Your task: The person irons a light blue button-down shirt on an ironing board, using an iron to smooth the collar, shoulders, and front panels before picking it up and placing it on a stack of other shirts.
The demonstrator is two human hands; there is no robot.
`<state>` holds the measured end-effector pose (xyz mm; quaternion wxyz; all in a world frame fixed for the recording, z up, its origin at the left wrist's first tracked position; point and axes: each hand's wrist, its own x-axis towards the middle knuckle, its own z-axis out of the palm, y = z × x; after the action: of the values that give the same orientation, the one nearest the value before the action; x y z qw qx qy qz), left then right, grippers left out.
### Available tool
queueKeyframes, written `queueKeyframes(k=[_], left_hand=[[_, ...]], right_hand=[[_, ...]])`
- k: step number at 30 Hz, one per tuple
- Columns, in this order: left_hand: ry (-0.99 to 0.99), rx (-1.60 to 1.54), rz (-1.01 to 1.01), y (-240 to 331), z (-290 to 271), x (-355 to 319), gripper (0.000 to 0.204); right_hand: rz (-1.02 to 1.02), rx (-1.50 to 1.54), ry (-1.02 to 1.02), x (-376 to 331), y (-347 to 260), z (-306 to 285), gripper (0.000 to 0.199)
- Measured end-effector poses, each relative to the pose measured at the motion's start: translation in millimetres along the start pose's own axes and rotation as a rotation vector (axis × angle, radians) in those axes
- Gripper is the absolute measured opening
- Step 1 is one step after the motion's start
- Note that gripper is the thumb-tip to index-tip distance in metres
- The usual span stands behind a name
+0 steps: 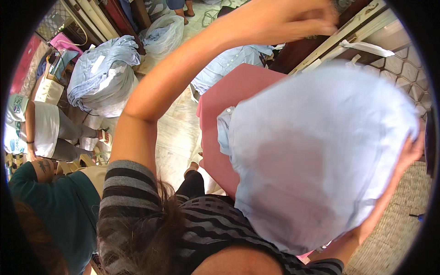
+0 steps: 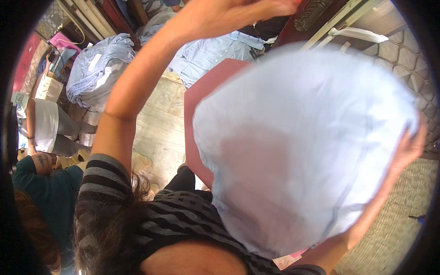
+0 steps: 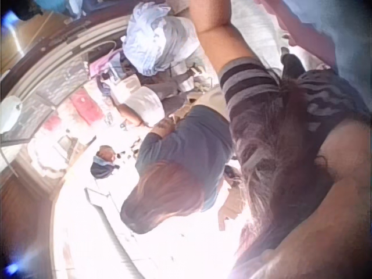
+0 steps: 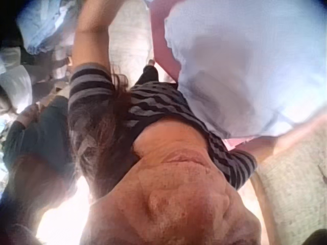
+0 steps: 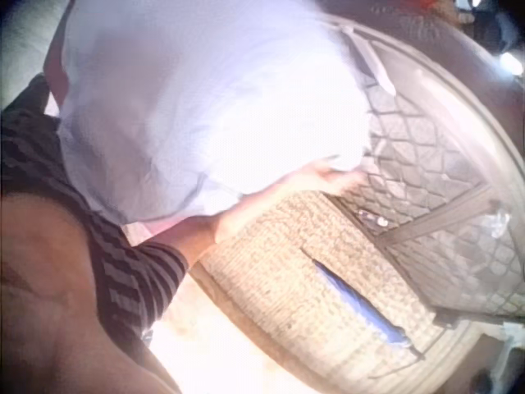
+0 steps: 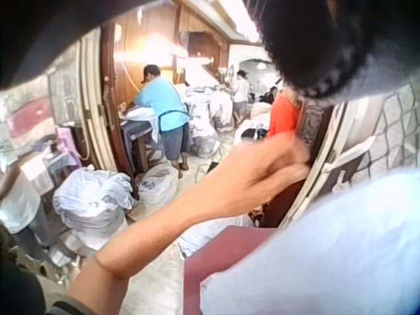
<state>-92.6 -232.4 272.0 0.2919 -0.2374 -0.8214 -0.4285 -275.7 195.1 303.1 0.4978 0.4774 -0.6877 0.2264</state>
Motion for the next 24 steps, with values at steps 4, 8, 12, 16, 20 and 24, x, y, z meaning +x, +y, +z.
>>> queueKeyframes(k=[4, 8, 12, 16, 20, 24], left_hand=[[0.111, 0.304, -0.274, -192.8, -7.0, -128.2, 0.020], [-0.090, 0.550, -0.631, -335.5, -1.7, -268.9, 0.034], [-0.128, 0.736, -0.520, -365.8, 33.9, -300.5, 0.050], [-0.054, 0.824, -0.334, -397.5, 33.1, -304.3, 0.046], [-0.081, 0.758, -0.279, -410.5, 31.6, -286.9, 0.023], [-0.090, 0.559, -0.291, -390.2, 30.6, -263.9, 0.013]], right_hand=[[0.416, -0.093, -0.675, -136.6, -61.2, 51.8, 0.045], [0.574, -0.284, -1.006, -267.2, -113.8, 73.0, 0.059], [0.617, -0.478, -0.938, -278.2, -125.8, 66.0, 0.061], [0.644, -0.455, -0.948, -269.3, -125.8, 74.0, 0.058], [0.629, -0.442, -0.939, -258.1, -131.2, 84.5, 0.059], [0.648, -0.454, -0.971, -252.4, -133.5, 85.5, 0.055]])
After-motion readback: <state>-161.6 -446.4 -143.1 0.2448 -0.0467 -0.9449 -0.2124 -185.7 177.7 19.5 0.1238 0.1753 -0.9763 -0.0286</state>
